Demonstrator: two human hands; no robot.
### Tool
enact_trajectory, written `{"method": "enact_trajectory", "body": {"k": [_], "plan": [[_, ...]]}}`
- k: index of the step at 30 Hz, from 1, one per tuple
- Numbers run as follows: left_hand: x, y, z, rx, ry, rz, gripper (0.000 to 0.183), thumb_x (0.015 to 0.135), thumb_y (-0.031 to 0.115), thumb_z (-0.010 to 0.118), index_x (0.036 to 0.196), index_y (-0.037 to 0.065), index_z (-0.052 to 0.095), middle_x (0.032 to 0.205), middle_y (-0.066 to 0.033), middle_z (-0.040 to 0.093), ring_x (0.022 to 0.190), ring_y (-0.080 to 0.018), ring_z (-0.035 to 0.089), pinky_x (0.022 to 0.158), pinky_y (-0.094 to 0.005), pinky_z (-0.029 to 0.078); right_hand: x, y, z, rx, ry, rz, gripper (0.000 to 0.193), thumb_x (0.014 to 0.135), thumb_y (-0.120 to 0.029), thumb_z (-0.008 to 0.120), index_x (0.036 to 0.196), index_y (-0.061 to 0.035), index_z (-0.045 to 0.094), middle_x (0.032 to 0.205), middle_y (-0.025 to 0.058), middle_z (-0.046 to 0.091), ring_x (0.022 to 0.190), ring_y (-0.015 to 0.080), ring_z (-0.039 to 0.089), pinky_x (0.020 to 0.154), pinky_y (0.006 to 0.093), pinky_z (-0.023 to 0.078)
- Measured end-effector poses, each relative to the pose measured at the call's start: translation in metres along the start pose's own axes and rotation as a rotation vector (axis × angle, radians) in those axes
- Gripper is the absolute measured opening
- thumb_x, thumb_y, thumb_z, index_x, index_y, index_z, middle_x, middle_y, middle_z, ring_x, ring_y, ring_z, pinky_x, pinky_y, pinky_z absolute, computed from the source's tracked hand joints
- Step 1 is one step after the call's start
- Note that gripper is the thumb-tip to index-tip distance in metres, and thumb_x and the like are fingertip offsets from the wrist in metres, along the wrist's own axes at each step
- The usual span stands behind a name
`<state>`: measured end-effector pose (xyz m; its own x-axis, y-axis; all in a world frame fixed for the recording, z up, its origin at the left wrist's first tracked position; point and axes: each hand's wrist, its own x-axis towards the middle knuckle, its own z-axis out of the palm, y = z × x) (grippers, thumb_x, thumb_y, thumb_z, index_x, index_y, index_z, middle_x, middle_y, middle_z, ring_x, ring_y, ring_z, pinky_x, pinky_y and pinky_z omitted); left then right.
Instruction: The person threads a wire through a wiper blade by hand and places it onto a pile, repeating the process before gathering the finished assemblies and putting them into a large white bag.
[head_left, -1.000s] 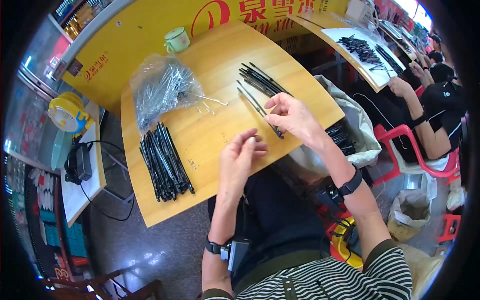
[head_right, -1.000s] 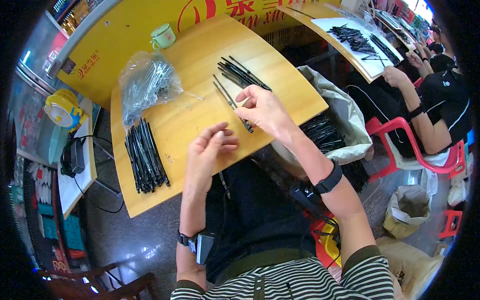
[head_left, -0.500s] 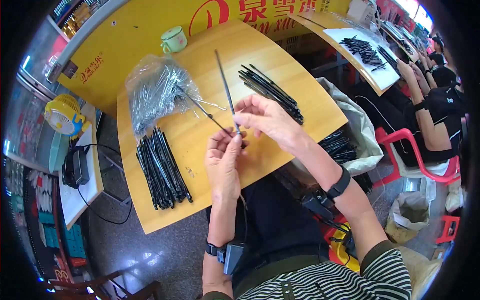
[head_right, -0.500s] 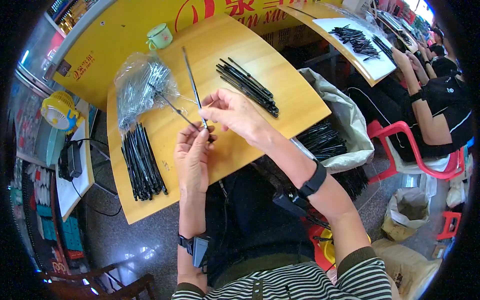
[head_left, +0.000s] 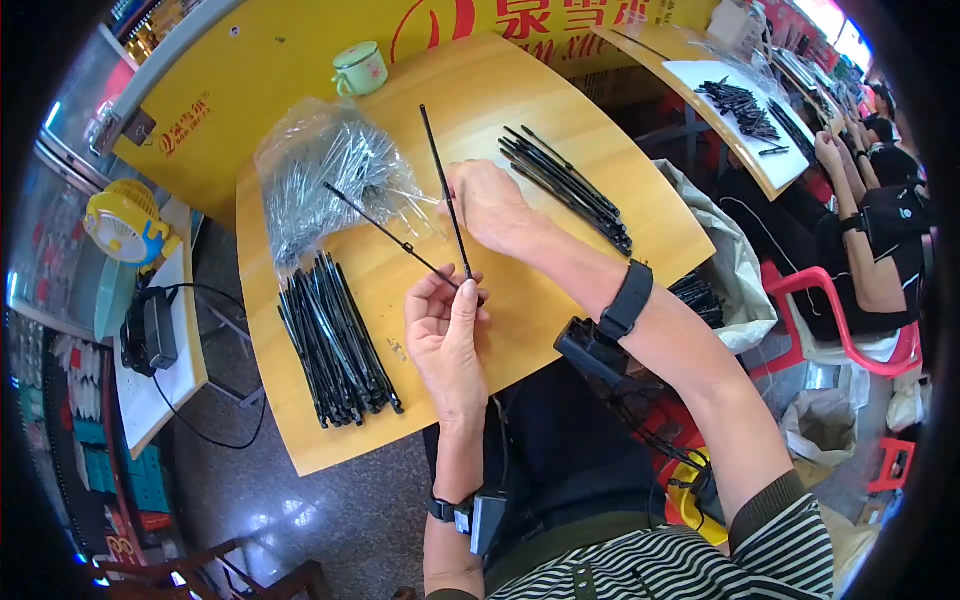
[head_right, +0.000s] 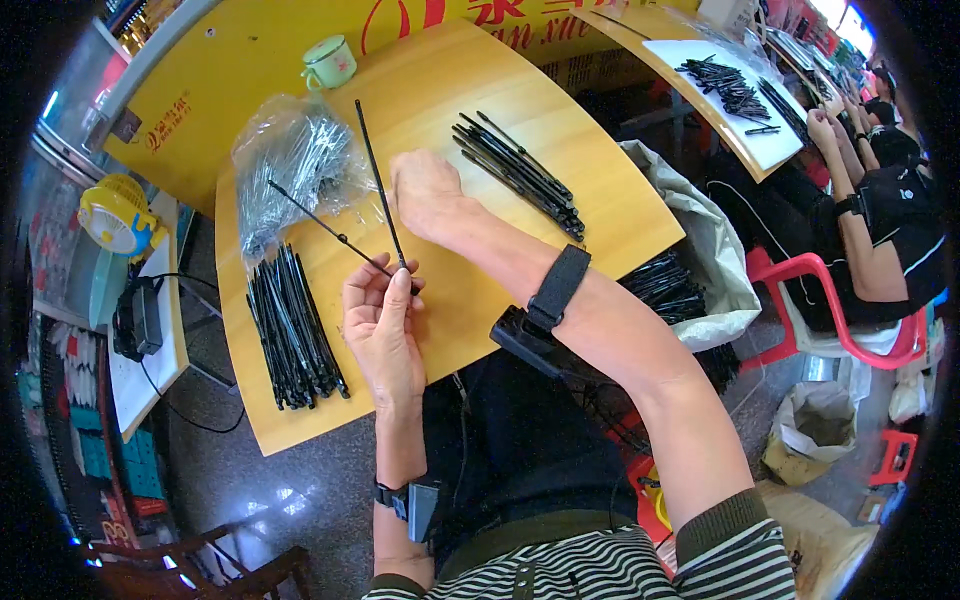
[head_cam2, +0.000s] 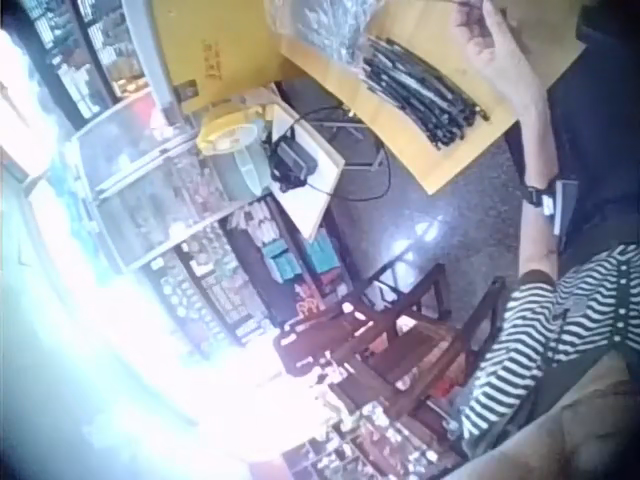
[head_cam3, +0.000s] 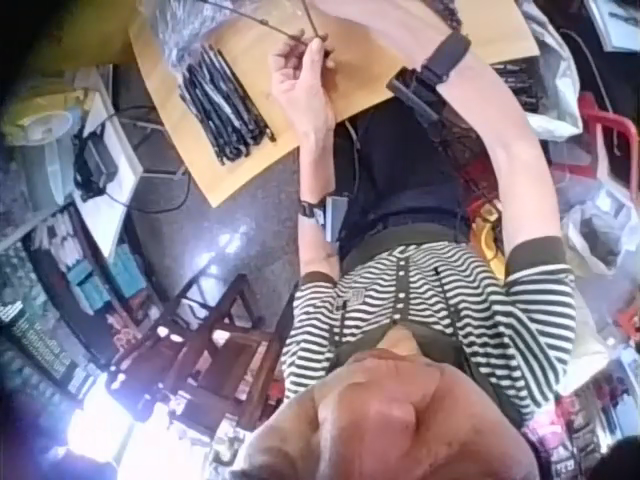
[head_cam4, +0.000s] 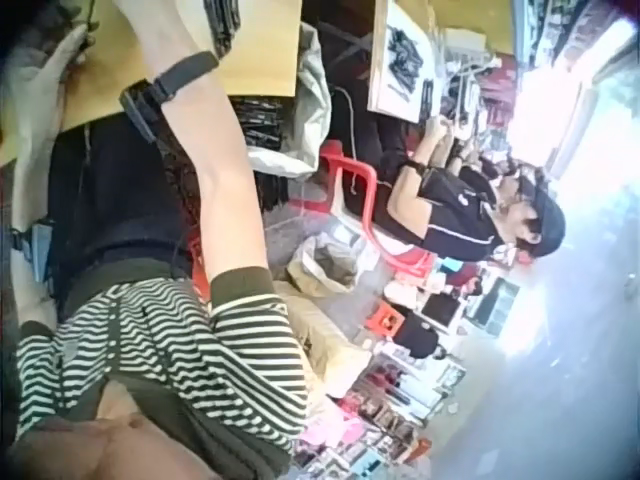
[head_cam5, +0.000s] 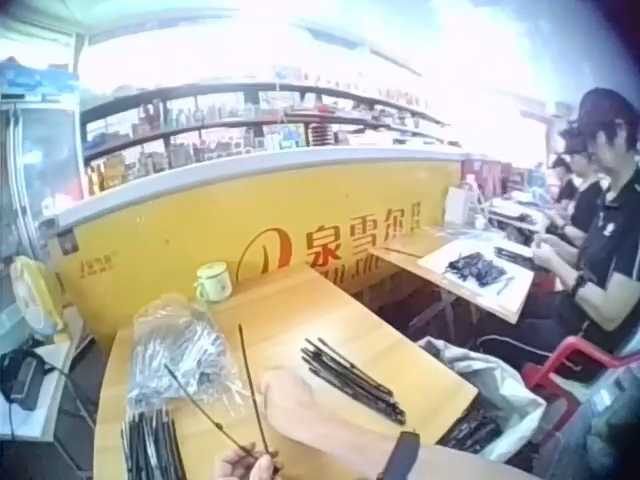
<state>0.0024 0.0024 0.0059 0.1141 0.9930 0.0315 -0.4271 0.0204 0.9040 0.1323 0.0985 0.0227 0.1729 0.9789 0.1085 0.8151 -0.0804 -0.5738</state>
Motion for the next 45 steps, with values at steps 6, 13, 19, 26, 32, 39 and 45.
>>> {"method": "enact_trajectory", "body": {"k": [6, 13, 19, 26, 32, 39, 45], "plan": [[-0.001, -0.001, 0.0, -0.036, -0.004, -0.01, 0.025, 0.086, 0.006, 0.057, 0.108, 0.0, 0.049, 0.095, -0.0106, 0.061, 0.077, -0.0104, 0.057, 0.064, -0.0185, 0.044, -0.006, 0.003, -0.006, 0.006, 0.118, -0.064, 0.011, 0.073, -0.01, 0.06, 0.073, 0.0005, 0.061, 0.068, 0.0206, 0.06, 0.065, 0.0317, 0.061, 0.06, 0.0366, 0.048], [0.001, 0.004, -0.004, -0.096, -0.125, -0.059, 0.025, 0.09, 0.009, 0.052, 0.112, -0.001, 0.048, 0.102, -0.0134, 0.059, 0.083, -0.0118, 0.057, 0.068, -0.02, 0.046, -0.017, 0.006, -0.026, 0.036, 0.067, -0.067, 0.01, 0.073, -0.008, 0.06, 0.073, 0.0022, 0.059, 0.064, 0.0177, 0.059, 0.058, 0.0281, 0.059, 0.057, 0.0348, 0.047], [0.001, 0.004, -0.006, -0.33, -0.181, -0.217, 0.028, 0.091, 0.01, 0.049, 0.116, -0.002, 0.049, 0.11, -0.0178, 0.056, 0.087, -0.0137, 0.057, 0.073, -0.021, 0.048, -0.032, 0.015, -0.033, 0.301, 0.035, -0.101, 0.012, 0.076, -0.009, 0.057, 0.075, 0.0029, 0.058, 0.058, 0.0094, 0.054, 0.052, 0.0166, 0.057, 0.049, 0.0293, 0.046], [0.001, 0.005, -0.013, -0.449, -0.211, -0.325, 0.027, 0.091, 0.008, 0.047, 0.116, -0.001, 0.046, 0.114, -0.0212, 0.053, 0.092, -0.0169, 0.057, 0.077, -0.0222, 0.049, -0.036, 0.023, -0.039, 0.392, -0.1, 0.04, 0.014, 0.078, -0.01, 0.057, 0.079, 0.0037, 0.058, 0.067, 0.0083, 0.058, 0.055, 0.0142, 0.057, 0.049, 0.0274, 0.047], [0.001, 0.004, -0.015, -0.541, -0.241, -0.36, 0.025, 0.09, 0.007, 0.048, 0.115, 0.0, 0.046, 0.12, -0.0228, 0.048, 0.093, -0.0179, 0.057, 0.077, -0.0222, 0.05, -0.039, 0.022, -0.048, 0.029, -0.014, -0.027, 0.015, 0.079, -0.011, 0.056, 0.085, 0.0021, 0.059, 0.073, 0.0087, 0.059, 0.065, 0.0117, 0.057, 0.053, 0.0265, 0.047], [-0.001, 0.004, -0.018, -0.504, -0.298, -0.321, 0.024, 0.089, 0.007, 0.051, 0.111, -0.002, 0.052, 0.119, -0.0157, 0.05, 0.095, -0.0169, 0.057, 0.077, -0.0221, 0.051, -0.054, 0.022, -0.058, 0.627, -0.199, 0.17, 0.015, 0.076, -0.01, 0.054, 0.083, 0.0025, 0.059, 0.067, 0.0086, 0.057, 0.062, 0.0137, 0.058, 0.054, 0.0278, 0.048], [-0.002, 0.008, -0.017, -0.446, -0.283, -0.346, 0.029, 0.088, 0.006, 0.052, 0.117, -0.003, 0.05, 0.114, -0.0134, 0.054, 0.097, -0.0178, 0.059, 0.075, -0.0208, 0.053, -0.062, 0.034, -0.06, 0.909, -0.232, 0.246, 0.014, 0.083, -0.014, 0.055, 0.089, -0.0014, 0.056, 0.076, 0.0045, 0.057, 0.066, 0.0115, 0.057, 0.057, 0.025, 0.05]]}}
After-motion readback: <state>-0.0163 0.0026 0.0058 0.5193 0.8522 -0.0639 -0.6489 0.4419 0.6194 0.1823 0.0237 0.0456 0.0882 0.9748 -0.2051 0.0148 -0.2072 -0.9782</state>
